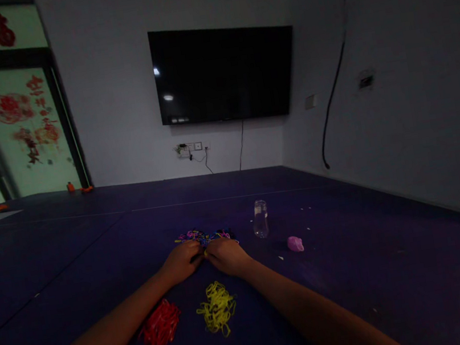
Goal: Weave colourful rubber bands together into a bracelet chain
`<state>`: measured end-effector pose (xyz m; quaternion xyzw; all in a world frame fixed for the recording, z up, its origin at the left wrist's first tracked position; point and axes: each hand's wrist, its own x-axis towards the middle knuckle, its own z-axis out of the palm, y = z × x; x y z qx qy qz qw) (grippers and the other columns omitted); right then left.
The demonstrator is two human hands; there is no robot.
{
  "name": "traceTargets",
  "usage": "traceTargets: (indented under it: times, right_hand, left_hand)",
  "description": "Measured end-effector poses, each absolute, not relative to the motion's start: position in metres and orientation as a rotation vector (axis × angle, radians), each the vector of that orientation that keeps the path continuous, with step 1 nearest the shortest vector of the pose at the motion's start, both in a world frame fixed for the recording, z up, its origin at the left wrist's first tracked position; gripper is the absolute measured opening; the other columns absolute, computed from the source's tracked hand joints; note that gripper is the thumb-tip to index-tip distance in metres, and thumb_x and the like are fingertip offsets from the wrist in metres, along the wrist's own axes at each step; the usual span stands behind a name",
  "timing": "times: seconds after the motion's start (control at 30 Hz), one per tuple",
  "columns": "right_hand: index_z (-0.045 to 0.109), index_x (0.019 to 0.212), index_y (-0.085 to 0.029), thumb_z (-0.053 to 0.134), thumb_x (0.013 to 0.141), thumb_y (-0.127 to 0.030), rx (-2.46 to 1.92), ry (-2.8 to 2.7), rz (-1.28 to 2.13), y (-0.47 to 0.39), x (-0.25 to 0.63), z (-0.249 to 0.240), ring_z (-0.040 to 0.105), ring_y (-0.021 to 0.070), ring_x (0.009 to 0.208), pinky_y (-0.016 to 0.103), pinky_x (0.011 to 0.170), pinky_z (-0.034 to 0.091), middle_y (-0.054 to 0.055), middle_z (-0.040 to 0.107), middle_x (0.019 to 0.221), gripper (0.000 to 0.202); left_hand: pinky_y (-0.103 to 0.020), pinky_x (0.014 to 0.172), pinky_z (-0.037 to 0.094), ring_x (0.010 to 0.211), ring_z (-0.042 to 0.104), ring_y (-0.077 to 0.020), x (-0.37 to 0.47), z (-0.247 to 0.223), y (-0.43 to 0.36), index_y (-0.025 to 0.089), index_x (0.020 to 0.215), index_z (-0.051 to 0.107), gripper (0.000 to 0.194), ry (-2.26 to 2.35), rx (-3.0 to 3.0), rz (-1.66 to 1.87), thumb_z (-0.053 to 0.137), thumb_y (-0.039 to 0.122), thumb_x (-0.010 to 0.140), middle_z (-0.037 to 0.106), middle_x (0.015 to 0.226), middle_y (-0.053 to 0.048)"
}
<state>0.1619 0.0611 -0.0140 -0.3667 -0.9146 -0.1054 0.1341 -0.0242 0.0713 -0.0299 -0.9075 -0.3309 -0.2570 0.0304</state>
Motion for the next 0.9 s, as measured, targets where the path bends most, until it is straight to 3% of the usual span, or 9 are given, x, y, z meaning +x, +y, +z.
traceTargets:
  times: [0.9]
  right_hand:
    - [0.064,0.09,-0.014,0.045,0.092,-0.024,-1.053,-2.622,-0.295,0.0608,0.1614,-0.0141,0.063,0.0192,0.087,0.027,0.075,0.042,0.01,0.068,0.093,0.022]
  left_hand:
    - [-0.028,0.073,0.043,0.082,0.057,-0.0182,-0.0244,-0.0293,0.0706,0.018,0.079,0.06,0.012,-1.004,-2.792,-0.815,0.049,0.014,0.085,0.061,0.08,-0.004]
